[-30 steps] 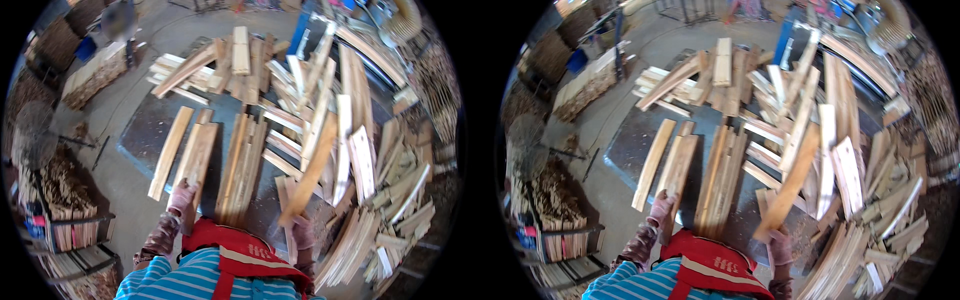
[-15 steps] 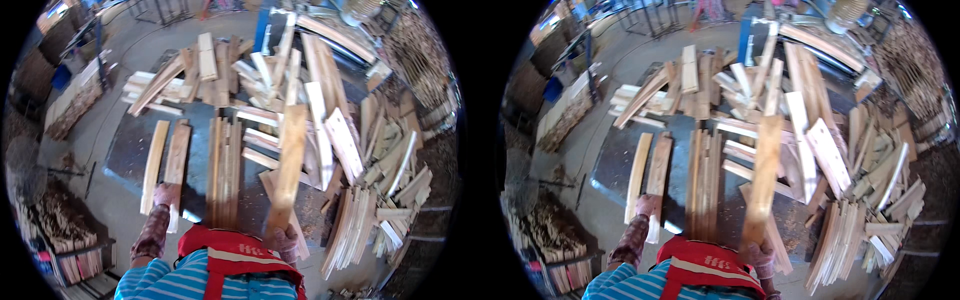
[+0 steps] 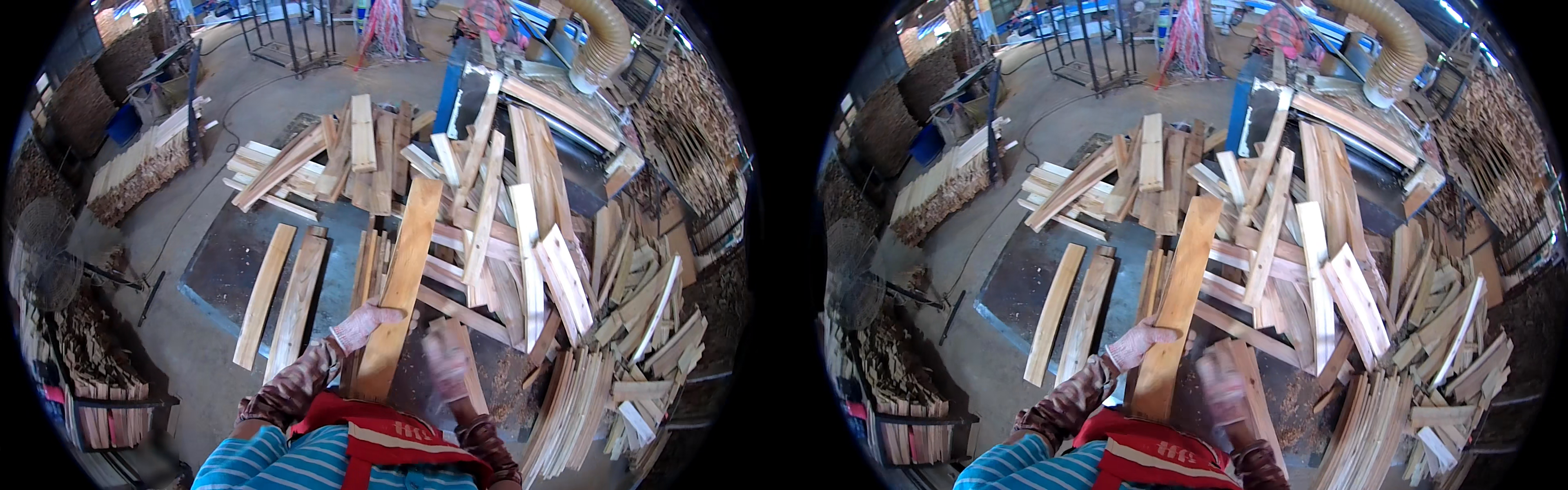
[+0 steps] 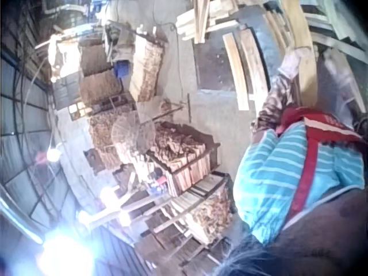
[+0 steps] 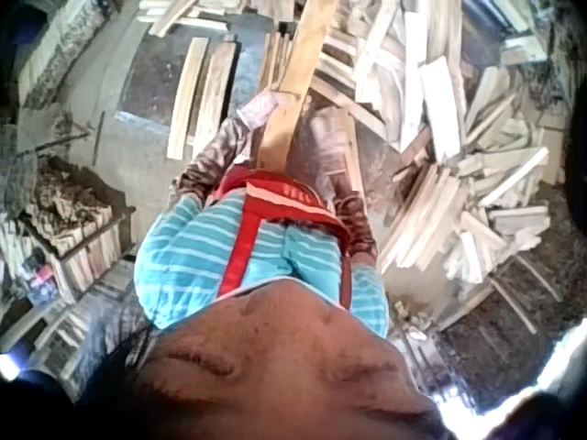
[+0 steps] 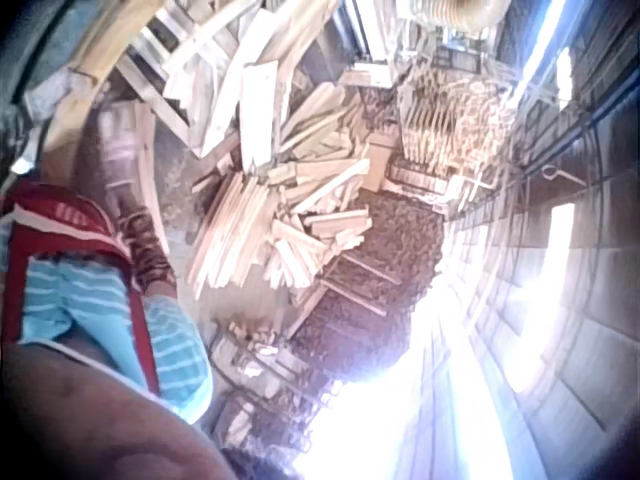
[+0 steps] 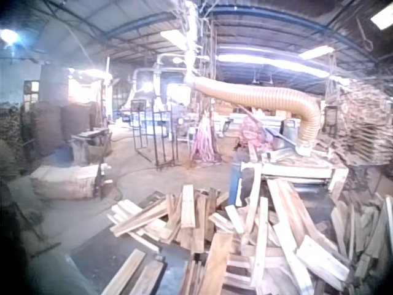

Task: The person repeatedly picks up wooden planks from a large pile on the floor, aligns them, and stacks them into neat bundles. The person then carries a bundle to a nearby rack and places it on top of other stacked planks before returning to the pile to continue the process.

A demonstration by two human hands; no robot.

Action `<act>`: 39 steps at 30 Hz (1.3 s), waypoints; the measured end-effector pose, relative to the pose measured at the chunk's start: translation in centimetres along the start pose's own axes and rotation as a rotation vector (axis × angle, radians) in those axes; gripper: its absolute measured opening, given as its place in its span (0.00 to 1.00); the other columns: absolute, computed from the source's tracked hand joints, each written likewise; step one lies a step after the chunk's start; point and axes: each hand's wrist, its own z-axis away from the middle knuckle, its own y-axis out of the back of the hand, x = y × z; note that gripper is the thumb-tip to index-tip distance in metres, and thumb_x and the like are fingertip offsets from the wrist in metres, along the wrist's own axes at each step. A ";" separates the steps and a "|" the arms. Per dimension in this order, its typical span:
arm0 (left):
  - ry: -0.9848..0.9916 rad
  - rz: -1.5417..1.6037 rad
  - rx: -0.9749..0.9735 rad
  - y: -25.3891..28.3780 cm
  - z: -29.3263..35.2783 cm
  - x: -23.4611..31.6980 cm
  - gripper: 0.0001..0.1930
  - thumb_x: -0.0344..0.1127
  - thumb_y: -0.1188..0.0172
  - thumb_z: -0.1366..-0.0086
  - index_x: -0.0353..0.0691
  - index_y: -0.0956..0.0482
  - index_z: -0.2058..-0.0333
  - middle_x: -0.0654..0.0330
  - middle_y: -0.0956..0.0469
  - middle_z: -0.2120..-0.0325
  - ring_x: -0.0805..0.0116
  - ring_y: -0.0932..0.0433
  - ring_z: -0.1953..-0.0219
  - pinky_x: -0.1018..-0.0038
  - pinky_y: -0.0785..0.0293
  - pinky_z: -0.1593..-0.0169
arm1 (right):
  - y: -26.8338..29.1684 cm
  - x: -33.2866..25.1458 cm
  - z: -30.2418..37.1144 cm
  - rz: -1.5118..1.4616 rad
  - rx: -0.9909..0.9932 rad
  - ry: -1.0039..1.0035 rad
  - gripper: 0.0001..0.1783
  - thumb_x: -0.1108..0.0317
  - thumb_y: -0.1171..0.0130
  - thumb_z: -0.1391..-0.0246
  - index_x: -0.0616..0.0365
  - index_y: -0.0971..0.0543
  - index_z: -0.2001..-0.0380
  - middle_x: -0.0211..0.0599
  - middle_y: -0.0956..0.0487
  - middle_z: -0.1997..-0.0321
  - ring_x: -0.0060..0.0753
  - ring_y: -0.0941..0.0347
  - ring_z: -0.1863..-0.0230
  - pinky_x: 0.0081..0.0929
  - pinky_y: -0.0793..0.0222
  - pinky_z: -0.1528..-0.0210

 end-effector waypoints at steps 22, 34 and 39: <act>-0.674 -0.792 0.520 12.5 -10.3 24.4 0.49 0.51 0.34 0.36 0.31 0.52 0.28 0.40 0.36 0.34 0.53 0.35 0.33 0.66 0.38 0.33 | -1.0 5.3 -5.1 -1.236 -0.253 -0.693 0.05 0.71 0.39 0.40 0.58 0.24 0.63 0.25 0.32 0.78 0.23 0.37 0.82 0.25 0.36 0.77; 0.200 -1.245 1.464 25.9 15.5 -2.4 0.28 0.40 0.32 0.49 0.42 0.30 0.50 0.47 0.25 0.54 0.43 0.27 0.46 0.51 0.32 0.42 | 0.7 4.8 -6.4 -0.997 -0.177 -0.720 0.17 0.61 0.40 0.39 0.62 0.25 0.53 0.32 0.23 0.66 0.28 0.22 0.69 0.31 0.21 0.67; -0.003 -1.345 1.416 29.5 17.8 -0.7 0.20 0.34 0.31 0.49 0.44 0.27 0.58 0.48 0.23 0.65 0.39 0.23 0.58 0.49 0.26 0.55 | 0.5 3.4 -7.2 -0.909 -0.210 -0.637 0.16 0.63 0.41 0.36 0.66 0.22 0.54 0.37 0.18 0.60 0.31 0.19 0.62 0.30 0.18 0.61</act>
